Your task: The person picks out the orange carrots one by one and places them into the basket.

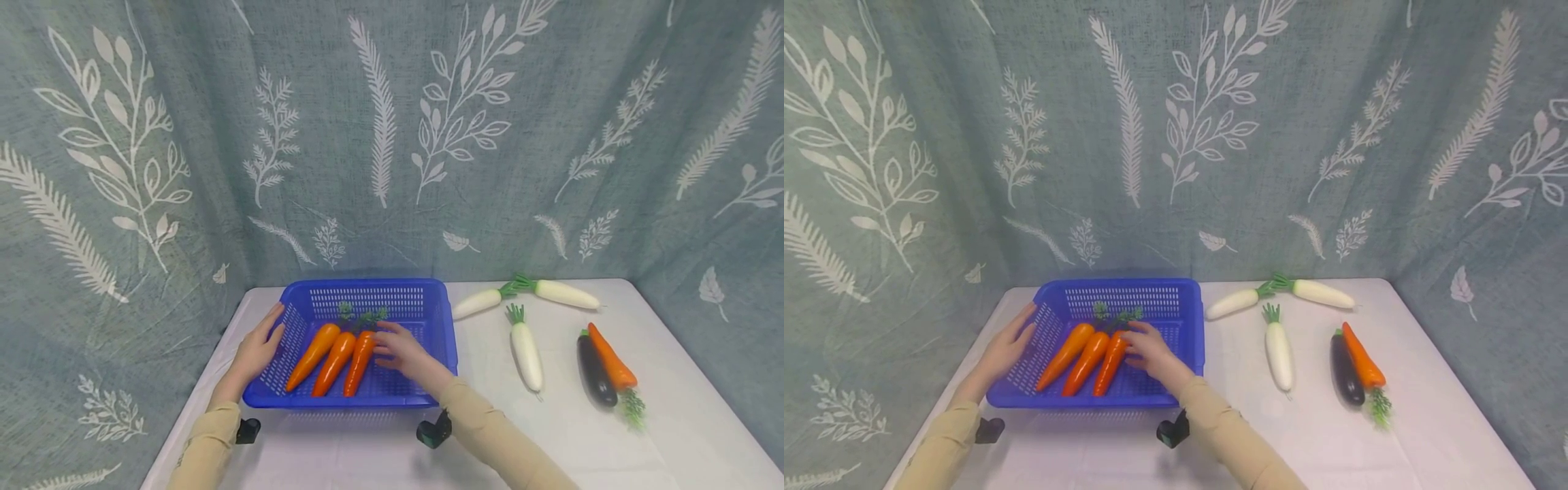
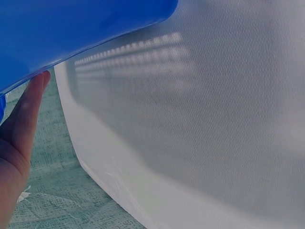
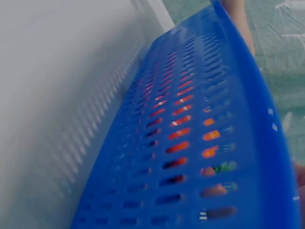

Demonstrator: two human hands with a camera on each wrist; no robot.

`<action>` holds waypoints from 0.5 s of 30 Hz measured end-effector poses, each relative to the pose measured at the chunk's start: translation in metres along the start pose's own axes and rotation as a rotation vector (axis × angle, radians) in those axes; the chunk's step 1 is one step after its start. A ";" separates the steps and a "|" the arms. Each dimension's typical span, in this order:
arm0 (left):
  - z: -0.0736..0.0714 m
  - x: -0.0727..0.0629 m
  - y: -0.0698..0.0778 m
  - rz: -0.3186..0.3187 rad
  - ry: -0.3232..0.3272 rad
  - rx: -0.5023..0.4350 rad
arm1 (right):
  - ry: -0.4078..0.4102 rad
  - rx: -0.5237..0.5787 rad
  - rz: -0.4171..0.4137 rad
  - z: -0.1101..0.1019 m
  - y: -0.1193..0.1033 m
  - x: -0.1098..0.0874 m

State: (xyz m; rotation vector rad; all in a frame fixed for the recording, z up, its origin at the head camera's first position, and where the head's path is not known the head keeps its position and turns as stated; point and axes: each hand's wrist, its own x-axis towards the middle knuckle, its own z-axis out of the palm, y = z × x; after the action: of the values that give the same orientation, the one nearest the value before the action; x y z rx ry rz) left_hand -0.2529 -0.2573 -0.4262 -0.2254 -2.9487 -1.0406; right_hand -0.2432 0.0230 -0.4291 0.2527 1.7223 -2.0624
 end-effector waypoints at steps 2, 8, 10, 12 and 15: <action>-0.001 0.000 0.000 0.000 0.002 0.000 | -0.060 0.009 0.012 -0.003 -0.003 -0.001; 0.000 0.000 -0.002 0.015 0.016 0.001 | -0.229 0.003 0.009 -0.015 -0.012 -0.007; 0.001 0.001 -0.004 0.021 0.017 -0.003 | -0.255 -0.017 0.003 -0.022 -0.015 -0.010; 0.002 0.001 -0.005 0.028 0.018 -0.002 | -0.261 -0.032 -0.006 -0.029 -0.018 -0.013; 0.002 0.002 -0.007 0.028 0.015 -0.008 | -0.250 -0.042 -0.025 -0.039 -0.021 -0.016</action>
State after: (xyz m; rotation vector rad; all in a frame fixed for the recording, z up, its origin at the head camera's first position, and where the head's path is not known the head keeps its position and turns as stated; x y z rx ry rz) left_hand -0.2556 -0.2607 -0.4318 -0.2570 -2.9193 -1.0461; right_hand -0.2439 0.0668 -0.4117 -0.0395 1.6213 -1.9774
